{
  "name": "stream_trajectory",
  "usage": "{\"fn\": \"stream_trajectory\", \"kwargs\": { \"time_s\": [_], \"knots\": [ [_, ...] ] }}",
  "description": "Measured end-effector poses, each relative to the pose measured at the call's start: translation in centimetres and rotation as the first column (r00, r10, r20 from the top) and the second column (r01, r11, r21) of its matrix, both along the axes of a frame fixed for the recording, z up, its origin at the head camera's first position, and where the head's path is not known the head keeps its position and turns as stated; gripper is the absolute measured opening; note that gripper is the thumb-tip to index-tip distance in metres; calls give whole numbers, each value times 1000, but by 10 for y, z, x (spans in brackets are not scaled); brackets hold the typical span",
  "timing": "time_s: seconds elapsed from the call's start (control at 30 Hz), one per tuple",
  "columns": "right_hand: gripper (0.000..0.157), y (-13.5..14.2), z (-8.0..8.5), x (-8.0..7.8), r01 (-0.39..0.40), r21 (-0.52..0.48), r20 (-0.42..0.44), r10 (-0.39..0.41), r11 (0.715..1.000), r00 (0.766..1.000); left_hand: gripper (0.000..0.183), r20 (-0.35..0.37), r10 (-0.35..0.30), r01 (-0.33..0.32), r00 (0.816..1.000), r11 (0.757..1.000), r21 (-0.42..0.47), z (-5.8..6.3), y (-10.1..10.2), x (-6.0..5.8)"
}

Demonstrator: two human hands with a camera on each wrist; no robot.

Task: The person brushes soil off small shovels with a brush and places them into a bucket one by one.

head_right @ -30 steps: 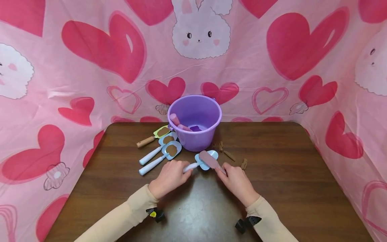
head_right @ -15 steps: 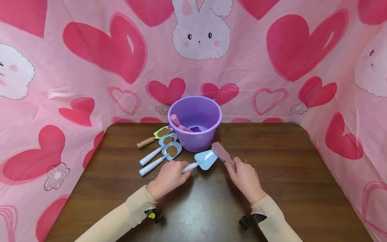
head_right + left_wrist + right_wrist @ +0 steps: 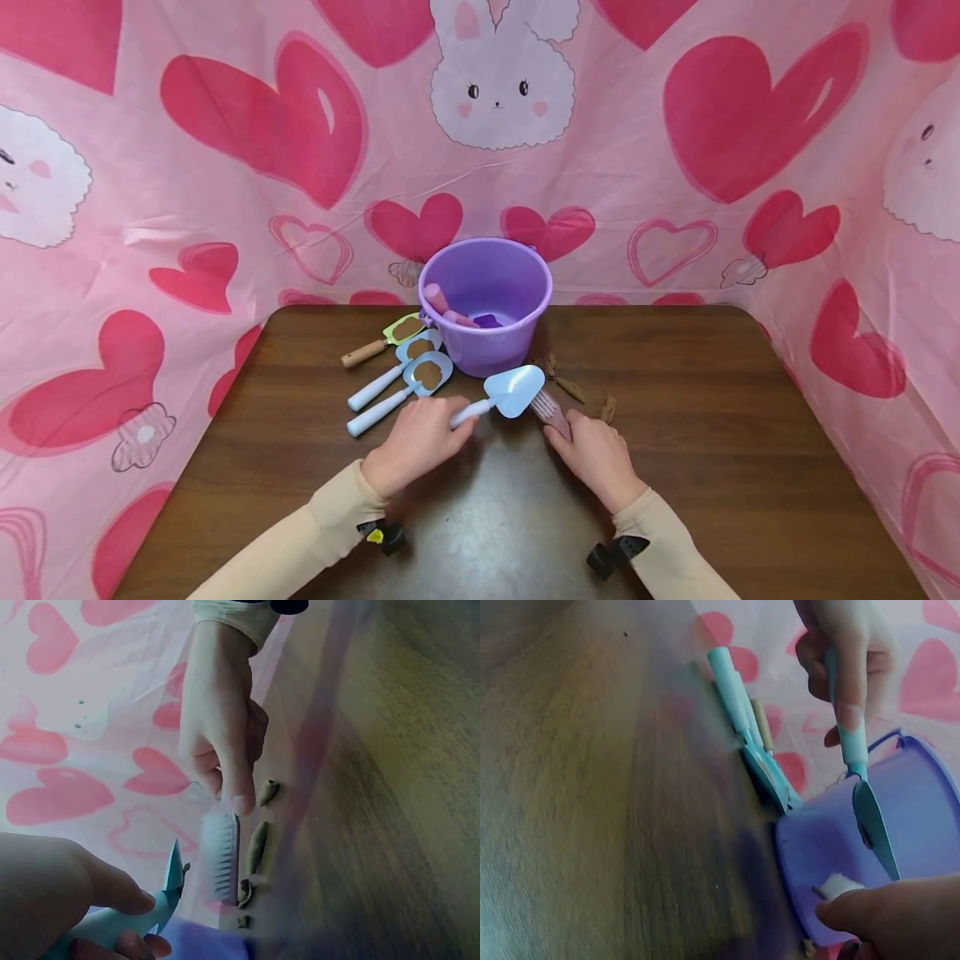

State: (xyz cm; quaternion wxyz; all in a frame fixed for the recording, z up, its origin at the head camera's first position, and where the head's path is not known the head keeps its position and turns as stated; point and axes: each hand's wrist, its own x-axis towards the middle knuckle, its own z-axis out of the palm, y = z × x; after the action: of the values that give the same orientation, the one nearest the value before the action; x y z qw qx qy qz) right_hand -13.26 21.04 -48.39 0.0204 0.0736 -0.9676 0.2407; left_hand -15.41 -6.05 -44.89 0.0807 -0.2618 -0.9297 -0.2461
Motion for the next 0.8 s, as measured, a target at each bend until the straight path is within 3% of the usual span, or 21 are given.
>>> {"fn": "stream_trajectory", "kwargs": {
  "time_s": [0.23, 0.53, 0.8],
  "knots": [
    [26, -7, -1, 3, -91, 62, 1, 91, 994, 996, 25, -4, 2, -2, 1000, 1000, 4, 1, 3, -1],
    [42, -15, -4, -1, -106, -3, 22, 106, 994, 994, 26, -23, 3, -3, 1000, 1000, 2, 2, 7, -2],
    [46, -21, -3, 1, -78, -6, -105, 77, 997, 991, 21, -28, 18, -18, 999, 1000, -4, 1, 7, -5]
  ]
}}
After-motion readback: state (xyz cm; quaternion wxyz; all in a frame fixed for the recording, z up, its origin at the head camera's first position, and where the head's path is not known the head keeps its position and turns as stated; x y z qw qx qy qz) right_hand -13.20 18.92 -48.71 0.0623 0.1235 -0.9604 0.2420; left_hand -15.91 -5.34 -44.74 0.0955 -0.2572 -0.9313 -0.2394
